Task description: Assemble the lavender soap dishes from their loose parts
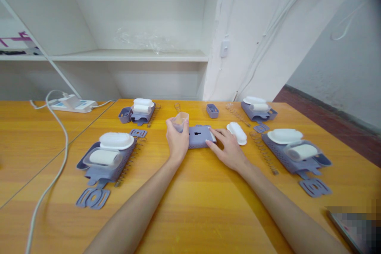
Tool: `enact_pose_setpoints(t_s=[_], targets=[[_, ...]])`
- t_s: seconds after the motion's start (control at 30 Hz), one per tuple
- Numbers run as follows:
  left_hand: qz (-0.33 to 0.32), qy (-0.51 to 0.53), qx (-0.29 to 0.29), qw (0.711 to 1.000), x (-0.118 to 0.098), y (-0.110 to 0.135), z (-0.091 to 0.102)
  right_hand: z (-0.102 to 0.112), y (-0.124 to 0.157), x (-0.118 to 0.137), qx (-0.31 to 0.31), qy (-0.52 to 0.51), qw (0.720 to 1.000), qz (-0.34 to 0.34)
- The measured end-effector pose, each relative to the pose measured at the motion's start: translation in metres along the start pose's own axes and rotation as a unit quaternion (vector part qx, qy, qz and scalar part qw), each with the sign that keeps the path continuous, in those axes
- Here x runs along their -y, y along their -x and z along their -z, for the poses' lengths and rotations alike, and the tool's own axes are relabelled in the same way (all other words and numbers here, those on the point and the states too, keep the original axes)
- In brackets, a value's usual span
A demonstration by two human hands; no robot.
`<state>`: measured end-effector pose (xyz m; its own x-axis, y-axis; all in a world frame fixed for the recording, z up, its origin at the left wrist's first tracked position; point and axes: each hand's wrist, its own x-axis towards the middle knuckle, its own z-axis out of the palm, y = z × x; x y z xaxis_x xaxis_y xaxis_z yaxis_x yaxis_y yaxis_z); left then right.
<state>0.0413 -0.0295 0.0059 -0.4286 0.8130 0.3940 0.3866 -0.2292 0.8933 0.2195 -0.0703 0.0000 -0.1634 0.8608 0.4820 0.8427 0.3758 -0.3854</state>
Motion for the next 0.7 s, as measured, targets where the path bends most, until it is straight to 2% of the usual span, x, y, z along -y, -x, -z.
enact_pose_setpoints(t_s=[0.13, 0.2, 0.3, 0.53, 0.7], targets=[[0.008, 0.001, 0.003, 1.0, 0.0009, -0.0004, 0.0001, 0.0034, 0.0, 0.0007, -0.111, 0.058, 0.991, -0.051], [0.008, 0.001, 0.004, 1.0, 0.0011, -0.0004, 0.0002, 0.0043, -0.0001, 0.0002, -0.131, 0.057, 0.989, -0.048], [0.007, -0.002, 0.004, 1.0, 0.0009, 0.0001, 0.0005, 0.0047, -0.0004, 0.0005, -0.126, 0.05, 0.99, -0.03], [-0.005, -0.001, -0.002, 1.0, 0.001, 0.0012, 0.001, 0.006, 0.0, 0.0044, -0.111, 0.052, 0.992, -0.036], [-0.027, -0.01, -0.03, 0.999, 0.0002, 0.002, 0.0017, 0.0079, 0.0006, 0.0065, -0.105, 0.05, 0.993, -0.028]])
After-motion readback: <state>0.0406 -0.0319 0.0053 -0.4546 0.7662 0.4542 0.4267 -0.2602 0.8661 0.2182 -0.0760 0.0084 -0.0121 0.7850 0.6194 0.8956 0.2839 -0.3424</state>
